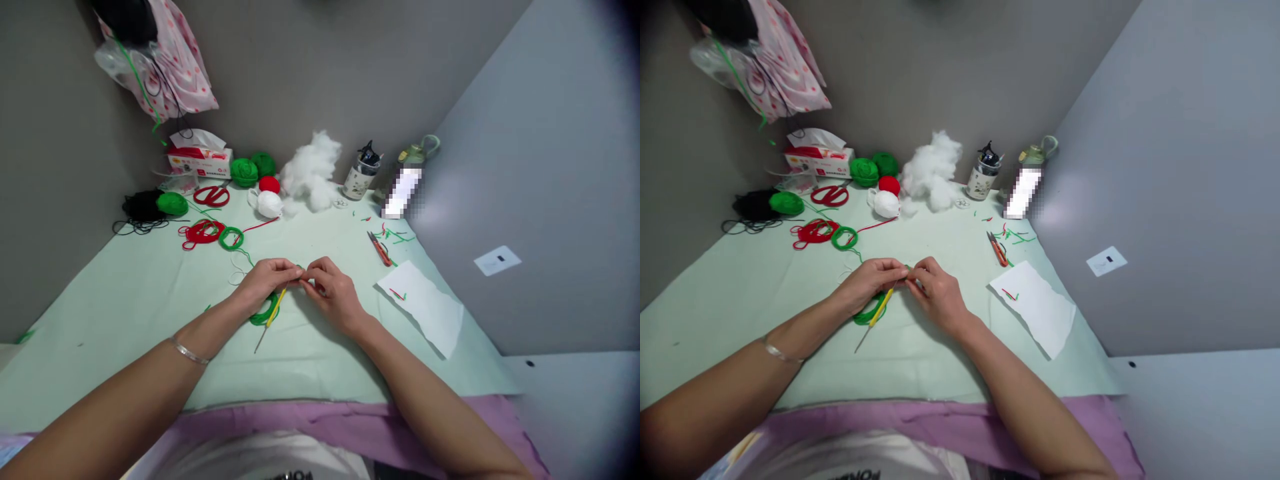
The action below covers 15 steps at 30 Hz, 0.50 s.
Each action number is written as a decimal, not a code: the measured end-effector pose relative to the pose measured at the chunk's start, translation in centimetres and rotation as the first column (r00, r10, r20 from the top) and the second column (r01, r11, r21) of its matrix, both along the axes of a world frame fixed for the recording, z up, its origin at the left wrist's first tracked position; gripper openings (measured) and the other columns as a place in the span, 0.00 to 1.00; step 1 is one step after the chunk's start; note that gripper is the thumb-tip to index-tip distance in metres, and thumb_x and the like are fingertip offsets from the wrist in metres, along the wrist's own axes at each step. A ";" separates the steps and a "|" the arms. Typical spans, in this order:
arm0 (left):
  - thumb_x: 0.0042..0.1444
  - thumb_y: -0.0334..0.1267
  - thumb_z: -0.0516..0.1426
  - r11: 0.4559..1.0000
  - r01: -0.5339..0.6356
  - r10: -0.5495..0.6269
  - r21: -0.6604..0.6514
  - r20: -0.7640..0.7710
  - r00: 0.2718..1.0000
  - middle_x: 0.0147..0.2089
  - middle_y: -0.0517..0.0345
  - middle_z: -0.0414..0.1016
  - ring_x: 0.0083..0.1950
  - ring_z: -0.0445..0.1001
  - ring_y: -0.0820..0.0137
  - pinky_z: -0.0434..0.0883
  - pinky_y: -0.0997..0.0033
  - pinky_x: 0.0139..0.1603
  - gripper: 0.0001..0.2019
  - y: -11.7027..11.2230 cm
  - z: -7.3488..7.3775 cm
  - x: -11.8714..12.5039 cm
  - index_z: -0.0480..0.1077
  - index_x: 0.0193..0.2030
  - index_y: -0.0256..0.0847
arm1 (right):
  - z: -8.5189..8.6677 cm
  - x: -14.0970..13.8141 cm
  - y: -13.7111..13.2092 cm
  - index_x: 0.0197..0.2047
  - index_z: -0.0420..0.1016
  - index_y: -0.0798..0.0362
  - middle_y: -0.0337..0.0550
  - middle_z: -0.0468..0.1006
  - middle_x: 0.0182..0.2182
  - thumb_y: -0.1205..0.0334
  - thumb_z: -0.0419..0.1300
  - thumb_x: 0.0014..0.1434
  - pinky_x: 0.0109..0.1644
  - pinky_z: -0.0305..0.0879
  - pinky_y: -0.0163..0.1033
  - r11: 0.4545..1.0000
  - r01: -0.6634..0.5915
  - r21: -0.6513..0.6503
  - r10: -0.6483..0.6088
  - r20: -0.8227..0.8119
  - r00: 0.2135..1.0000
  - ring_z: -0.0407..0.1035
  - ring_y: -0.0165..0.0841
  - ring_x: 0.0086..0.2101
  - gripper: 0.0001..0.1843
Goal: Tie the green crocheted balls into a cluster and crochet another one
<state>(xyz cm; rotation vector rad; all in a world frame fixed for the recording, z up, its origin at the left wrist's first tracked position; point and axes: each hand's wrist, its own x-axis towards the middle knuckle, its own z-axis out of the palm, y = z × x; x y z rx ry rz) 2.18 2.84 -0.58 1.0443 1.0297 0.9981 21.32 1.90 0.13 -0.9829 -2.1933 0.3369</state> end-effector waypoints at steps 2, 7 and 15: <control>0.45 0.47 0.71 1.000 0.008 -0.007 -0.021 0.017 1.000 0.29 0.56 0.79 0.29 0.74 0.71 0.71 0.72 0.32 0.14 0.0 0.1 0.1 0.78 0.29 0.39 | 0.0 0.0 0.0 0.46 0.79 0.51 0.47 0.77 0.42 0.65 0.57 0.70 0.32 0.66 0.34 1.000 0.003 0.017 -0.003 0.020 1.000 0.68 0.28 0.29 0.08; 0.42 0.40 0.71 0.999 -0.005 0.007 -0.041 0.054 0.999 0.28 0.62 0.76 0.32 0.77 0.71 0.77 0.69 0.42 0.13 -0.1 0.5 0.5 0.73 0.29 0.40 | -0.2 -0.1 0.2 0.44 0.78 0.52 0.48 0.77 0.43 0.67 0.56 0.68 0.32 0.67 0.33 1.000 0.029 0.010 -0.029 0.030 0.999 0.70 0.28 0.30 0.08; 0.46 0.37 0.69 1.000 -0.006 0.007 -0.016 0.040 0.999 0.29 0.64 0.76 0.33 0.80 0.70 0.78 0.68 0.43 0.10 -0.4 0.5 0.8 0.73 0.31 0.39 | 0.1 -0.3 0.0 0.42 0.79 0.51 0.49 0.80 0.44 0.65 0.54 0.70 0.34 0.65 0.35 0.995 0.060 0.074 -0.066 0.083 0.994 0.72 0.30 0.32 0.11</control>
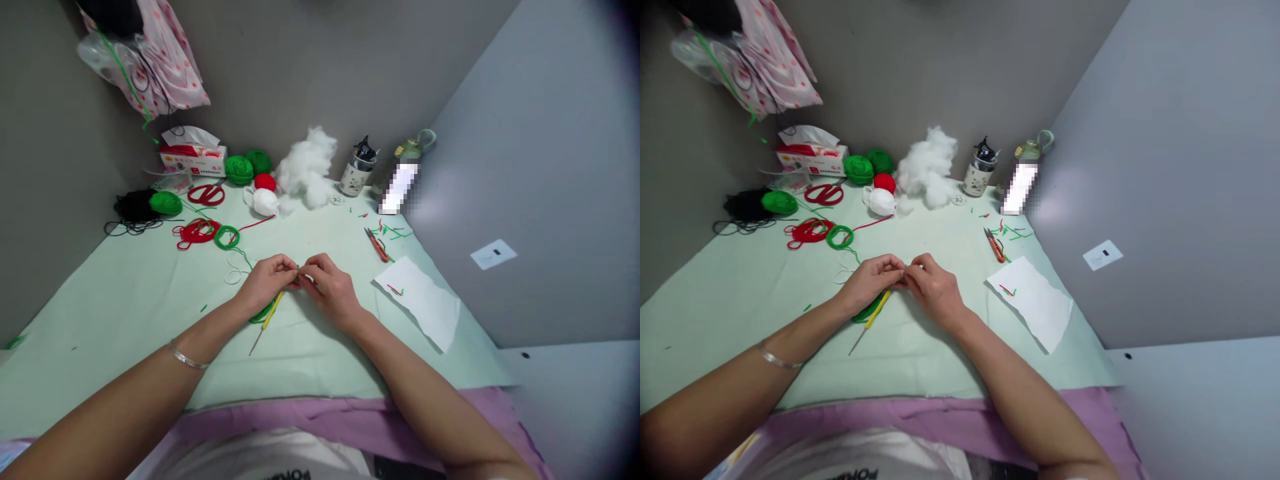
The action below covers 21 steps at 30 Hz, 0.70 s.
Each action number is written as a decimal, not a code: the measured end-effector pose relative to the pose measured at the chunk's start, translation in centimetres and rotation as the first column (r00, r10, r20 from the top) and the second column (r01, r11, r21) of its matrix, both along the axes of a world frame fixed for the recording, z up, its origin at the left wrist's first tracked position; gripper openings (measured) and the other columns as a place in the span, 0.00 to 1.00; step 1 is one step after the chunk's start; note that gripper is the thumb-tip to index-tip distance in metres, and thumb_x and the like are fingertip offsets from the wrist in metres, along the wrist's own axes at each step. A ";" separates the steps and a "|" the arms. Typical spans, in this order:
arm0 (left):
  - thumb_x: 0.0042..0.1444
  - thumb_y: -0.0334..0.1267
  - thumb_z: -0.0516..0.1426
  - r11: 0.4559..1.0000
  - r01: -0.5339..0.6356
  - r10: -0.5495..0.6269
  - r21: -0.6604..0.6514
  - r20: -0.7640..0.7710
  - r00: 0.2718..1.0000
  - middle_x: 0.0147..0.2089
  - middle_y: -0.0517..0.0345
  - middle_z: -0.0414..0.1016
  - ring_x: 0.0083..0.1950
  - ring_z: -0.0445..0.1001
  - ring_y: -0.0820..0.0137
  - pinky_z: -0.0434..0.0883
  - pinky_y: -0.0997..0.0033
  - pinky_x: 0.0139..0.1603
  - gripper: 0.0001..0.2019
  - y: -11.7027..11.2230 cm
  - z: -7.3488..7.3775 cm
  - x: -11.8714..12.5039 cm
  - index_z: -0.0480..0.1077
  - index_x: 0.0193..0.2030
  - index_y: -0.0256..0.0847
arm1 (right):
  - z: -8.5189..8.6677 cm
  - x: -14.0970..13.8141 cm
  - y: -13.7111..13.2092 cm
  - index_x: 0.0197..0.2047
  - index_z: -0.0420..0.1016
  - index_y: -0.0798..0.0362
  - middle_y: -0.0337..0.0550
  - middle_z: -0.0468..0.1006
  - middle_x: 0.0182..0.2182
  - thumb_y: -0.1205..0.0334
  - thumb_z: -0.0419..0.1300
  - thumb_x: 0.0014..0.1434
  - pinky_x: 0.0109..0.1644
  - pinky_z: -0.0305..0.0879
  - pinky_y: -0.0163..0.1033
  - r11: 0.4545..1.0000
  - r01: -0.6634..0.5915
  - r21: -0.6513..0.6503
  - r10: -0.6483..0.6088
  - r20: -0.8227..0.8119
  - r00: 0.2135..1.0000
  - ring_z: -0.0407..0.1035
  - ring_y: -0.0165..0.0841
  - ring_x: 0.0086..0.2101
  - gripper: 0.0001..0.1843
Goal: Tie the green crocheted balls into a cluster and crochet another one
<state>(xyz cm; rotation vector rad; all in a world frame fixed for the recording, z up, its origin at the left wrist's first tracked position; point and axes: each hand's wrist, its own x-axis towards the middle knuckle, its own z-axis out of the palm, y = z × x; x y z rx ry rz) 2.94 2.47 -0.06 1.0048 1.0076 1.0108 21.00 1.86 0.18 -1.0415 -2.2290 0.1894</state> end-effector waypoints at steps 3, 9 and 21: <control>0.48 0.38 0.69 1.000 0.000 0.000 0.009 0.003 1.000 0.28 0.64 0.76 0.33 0.79 0.71 0.79 0.68 0.41 0.10 0.1 0.0 -0.1 0.72 0.33 0.40 | 0.2 -0.1 -0.1 0.42 0.80 0.49 0.50 0.81 0.48 0.64 0.52 0.72 0.38 0.66 0.36 0.999 -0.031 0.003 0.031 0.029 0.999 0.75 0.32 0.39 0.13; 0.51 0.43 0.69 1.000 0.029 -0.029 0.009 0.028 0.999 0.29 0.64 0.75 0.31 0.80 0.70 0.79 0.66 0.38 0.15 0.1 -0.1 -0.3 0.70 0.38 0.40 | 0.3 0.3 0.4 0.40 0.77 0.50 0.47 0.78 0.45 0.64 0.57 0.67 0.35 0.65 0.37 0.977 -0.027 -0.213 -0.016 -0.202 0.979 0.69 0.29 0.30 0.07; 0.47 0.39 0.70 0.987 0.155 -0.155 0.029 -0.013 0.988 0.29 0.62 0.76 0.29 0.76 0.70 0.77 0.64 0.37 0.16 0.1 -0.1 -0.3 0.77 0.42 0.37 | 1.2 0.6 1.6 0.33 0.78 0.52 0.34 0.71 0.19 0.55 0.66 0.57 0.29 0.60 0.36 0.774 -0.151 -0.615 -0.307 -0.573 0.760 0.63 0.29 0.22 0.09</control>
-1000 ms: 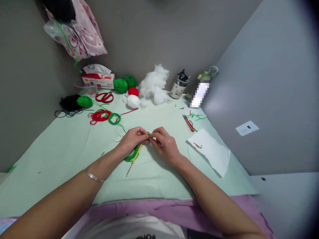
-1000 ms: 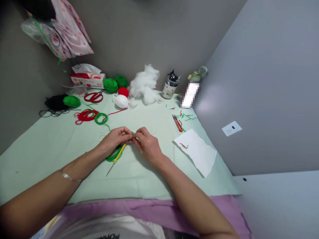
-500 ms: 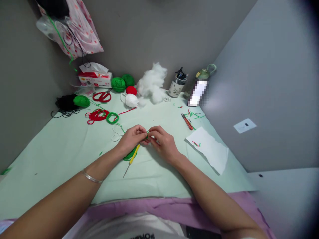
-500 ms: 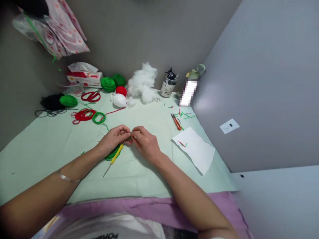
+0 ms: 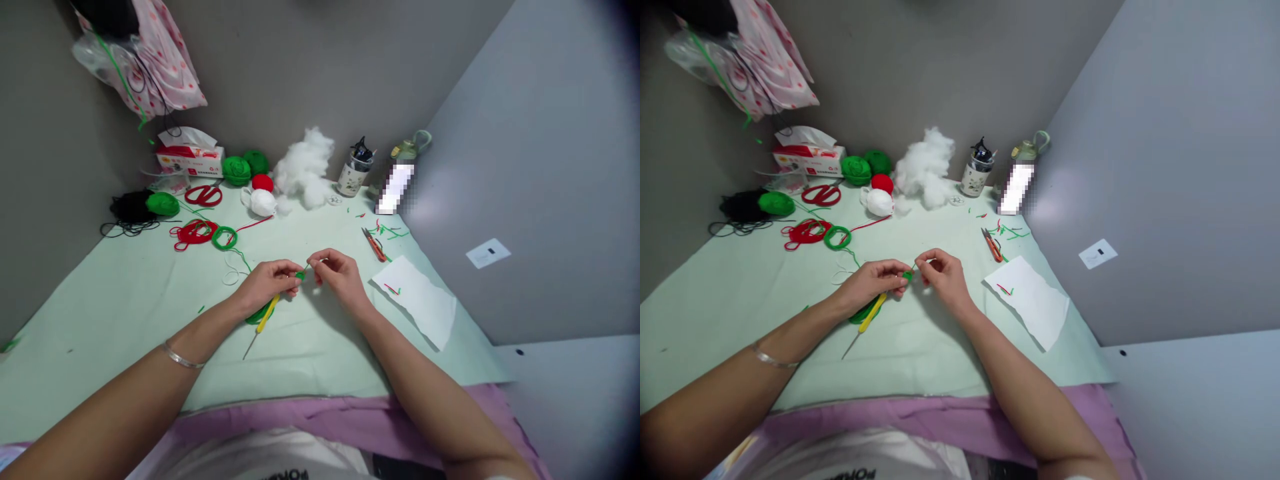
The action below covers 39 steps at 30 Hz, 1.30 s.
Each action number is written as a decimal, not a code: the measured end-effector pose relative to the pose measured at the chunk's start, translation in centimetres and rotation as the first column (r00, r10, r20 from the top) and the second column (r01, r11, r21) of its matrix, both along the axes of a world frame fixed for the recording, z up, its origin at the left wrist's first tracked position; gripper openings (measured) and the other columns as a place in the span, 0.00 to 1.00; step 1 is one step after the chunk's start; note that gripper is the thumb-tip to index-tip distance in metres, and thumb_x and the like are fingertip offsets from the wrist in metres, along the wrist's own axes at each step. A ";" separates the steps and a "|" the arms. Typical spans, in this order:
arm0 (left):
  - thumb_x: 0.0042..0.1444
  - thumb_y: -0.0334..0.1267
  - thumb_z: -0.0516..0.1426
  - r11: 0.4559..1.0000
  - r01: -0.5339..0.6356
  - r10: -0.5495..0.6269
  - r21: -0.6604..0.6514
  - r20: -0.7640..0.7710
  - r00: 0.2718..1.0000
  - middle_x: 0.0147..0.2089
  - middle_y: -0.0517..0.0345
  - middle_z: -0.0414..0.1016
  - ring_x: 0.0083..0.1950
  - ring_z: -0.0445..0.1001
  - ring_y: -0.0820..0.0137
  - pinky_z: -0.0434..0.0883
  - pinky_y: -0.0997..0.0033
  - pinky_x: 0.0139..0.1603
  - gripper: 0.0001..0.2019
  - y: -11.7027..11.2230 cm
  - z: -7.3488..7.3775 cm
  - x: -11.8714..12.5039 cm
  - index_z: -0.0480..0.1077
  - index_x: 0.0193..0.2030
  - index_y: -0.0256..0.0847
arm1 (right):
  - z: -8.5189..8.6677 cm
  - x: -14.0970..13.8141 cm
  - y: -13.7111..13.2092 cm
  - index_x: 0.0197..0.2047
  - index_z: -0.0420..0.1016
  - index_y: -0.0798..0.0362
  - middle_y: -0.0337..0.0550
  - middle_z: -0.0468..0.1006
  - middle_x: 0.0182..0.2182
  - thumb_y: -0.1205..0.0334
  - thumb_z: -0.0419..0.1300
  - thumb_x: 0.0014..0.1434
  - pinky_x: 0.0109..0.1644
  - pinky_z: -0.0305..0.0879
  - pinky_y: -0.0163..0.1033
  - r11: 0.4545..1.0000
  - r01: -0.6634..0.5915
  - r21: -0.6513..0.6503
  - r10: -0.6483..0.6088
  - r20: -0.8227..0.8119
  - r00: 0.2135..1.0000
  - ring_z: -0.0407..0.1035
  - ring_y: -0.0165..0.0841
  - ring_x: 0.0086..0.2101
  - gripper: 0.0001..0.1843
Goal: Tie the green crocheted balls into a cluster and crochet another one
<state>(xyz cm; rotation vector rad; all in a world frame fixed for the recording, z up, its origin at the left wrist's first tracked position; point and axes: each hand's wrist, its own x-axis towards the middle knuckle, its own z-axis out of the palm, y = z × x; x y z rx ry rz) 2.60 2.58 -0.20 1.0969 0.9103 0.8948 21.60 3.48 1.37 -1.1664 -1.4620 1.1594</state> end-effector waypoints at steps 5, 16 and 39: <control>0.46 0.38 0.69 1.000 0.007 -0.007 0.020 -0.017 1.000 0.29 0.65 0.74 0.28 0.76 0.71 0.75 0.65 0.36 0.18 -0.2 -0.2 0.1 0.74 0.45 0.39 | 0.6 0.1 0.1 0.32 0.78 0.51 0.41 0.81 0.30 0.52 0.70 0.52 0.33 0.70 0.38 0.989 -0.040 -0.143 0.010 -0.204 0.979 0.72 0.31 0.27 0.12; 0.48 0.38 0.67 0.996 0.010 0.000 0.094 -0.106 0.994 0.28 0.66 0.74 0.29 0.75 0.71 0.74 0.67 0.36 0.19 -0.7 -0.4 0.7 0.71 0.47 0.41 | 1.1 0.2 0.1 0.31 0.77 0.52 0.42 0.84 0.33 0.51 0.76 0.48 0.39 0.75 0.35 0.963 -0.102 -0.249 -0.003 -0.389 0.921 0.78 0.31 0.33 0.17; 0.55 0.42 0.65 0.970 -0.166 0.174 0.175 -0.031 0.984 0.59 0.48 0.76 0.56 0.78 0.60 0.71 0.58 0.58 0.11 -0.9 0.6 0.5 0.69 0.39 0.41 | 1.2 -0.1 -0.5 0.33 0.74 0.52 0.39 0.81 0.29 0.53 0.71 0.55 0.32 0.70 0.34 0.959 -0.198 -0.205 0.123 -0.330 0.936 0.74 0.28 0.27 0.14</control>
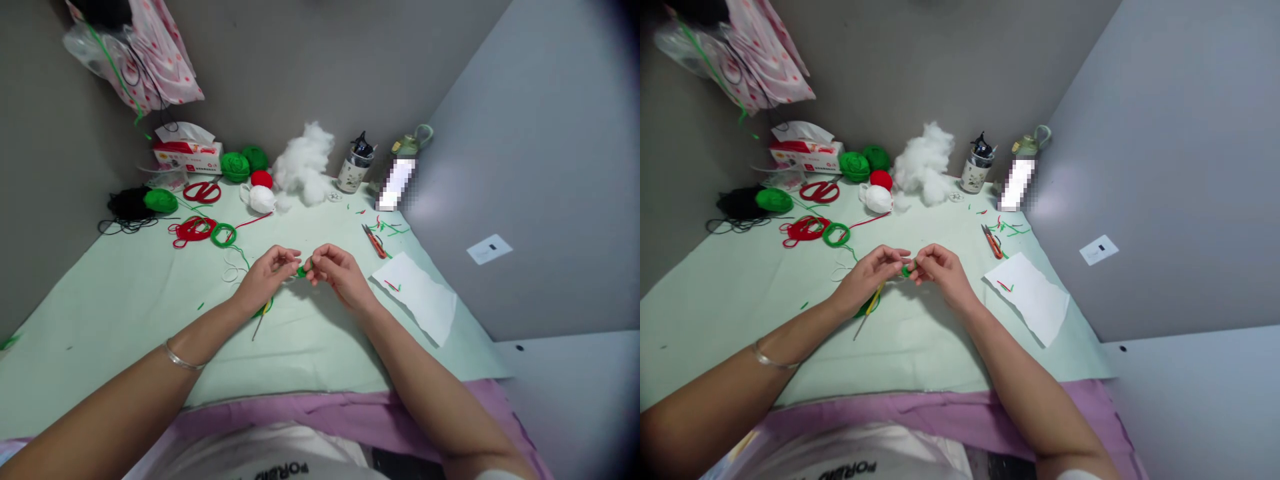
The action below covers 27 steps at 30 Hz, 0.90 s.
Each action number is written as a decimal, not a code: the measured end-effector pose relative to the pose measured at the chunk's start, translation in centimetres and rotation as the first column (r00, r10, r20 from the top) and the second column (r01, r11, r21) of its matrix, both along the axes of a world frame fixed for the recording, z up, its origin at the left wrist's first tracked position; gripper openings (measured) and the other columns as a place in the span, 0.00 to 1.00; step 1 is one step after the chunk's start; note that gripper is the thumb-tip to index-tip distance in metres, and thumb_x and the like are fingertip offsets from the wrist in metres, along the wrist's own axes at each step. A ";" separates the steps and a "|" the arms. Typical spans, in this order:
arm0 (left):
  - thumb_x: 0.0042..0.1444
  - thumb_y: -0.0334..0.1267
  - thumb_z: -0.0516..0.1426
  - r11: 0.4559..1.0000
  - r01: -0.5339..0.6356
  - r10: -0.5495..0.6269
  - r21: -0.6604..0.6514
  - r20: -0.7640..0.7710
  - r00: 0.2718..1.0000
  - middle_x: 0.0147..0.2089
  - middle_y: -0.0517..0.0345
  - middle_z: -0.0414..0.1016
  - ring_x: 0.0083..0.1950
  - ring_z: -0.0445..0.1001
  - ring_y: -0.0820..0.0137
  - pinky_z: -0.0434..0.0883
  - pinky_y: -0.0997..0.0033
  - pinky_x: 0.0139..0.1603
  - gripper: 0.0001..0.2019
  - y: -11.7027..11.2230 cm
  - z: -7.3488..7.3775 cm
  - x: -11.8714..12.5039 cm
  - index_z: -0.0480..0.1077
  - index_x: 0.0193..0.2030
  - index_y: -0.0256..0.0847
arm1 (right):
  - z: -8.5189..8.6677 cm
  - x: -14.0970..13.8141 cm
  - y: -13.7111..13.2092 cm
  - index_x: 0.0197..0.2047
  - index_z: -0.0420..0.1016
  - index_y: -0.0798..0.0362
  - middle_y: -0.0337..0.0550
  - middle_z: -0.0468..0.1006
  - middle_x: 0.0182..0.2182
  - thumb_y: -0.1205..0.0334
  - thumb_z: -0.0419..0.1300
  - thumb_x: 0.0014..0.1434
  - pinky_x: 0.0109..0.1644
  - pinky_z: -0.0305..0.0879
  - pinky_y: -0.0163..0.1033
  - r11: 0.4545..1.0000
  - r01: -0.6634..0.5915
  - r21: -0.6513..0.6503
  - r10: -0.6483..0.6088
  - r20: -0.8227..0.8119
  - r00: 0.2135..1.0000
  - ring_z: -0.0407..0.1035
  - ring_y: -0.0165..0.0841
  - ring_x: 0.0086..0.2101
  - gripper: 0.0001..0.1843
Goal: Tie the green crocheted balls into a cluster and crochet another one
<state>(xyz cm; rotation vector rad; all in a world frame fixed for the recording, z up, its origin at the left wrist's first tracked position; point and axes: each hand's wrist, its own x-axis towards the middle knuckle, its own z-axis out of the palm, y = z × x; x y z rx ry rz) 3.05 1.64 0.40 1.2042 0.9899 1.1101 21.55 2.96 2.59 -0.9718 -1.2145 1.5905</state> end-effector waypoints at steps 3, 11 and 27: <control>0.52 0.45 0.68 0.998 0.061 -0.060 -0.014 0.066 0.996 0.47 0.52 0.80 0.45 0.81 0.64 0.75 0.61 0.50 0.16 -0.1 0.0 0.4 0.65 0.36 0.41 | -0.1 -0.3 -0.2 0.33 0.75 0.51 0.40 0.81 0.30 0.53 0.71 0.55 0.37 0.72 0.38 0.998 0.019 0.056 -0.019 0.008 1.000 0.74 0.30 0.29 0.13; 0.51 0.40 0.67 0.997 0.065 -0.061 -0.052 0.073 0.995 0.32 0.62 0.76 0.34 0.76 0.71 0.76 0.67 0.43 0.08 -0.2 0.4 0.3 0.76 0.36 0.41 | -0.6 0.0 0.2 0.33 0.79 0.52 0.36 0.76 0.25 0.57 0.68 0.56 0.34 0.65 0.36 0.973 0.150 0.174 -0.181 0.181 0.967 0.68 0.28 0.26 0.08; 0.45 0.47 0.72 0.966 0.092 -0.040 -0.240 0.214 0.976 0.31 0.55 0.80 0.35 0.77 0.69 0.75 0.68 0.43 0.15 0.5 0.3 -0.4 0.78 0.31 0.39 | -1.9 -0.5 -1.1 0.42 0.81 0.51 0.47 0.77 0.39 0.66 0.57 0.70 0.35 0.67 0.36 0.483 -0.311 0.818 -0.485 0.546 0.683 0.72 0.32 0.36 0.10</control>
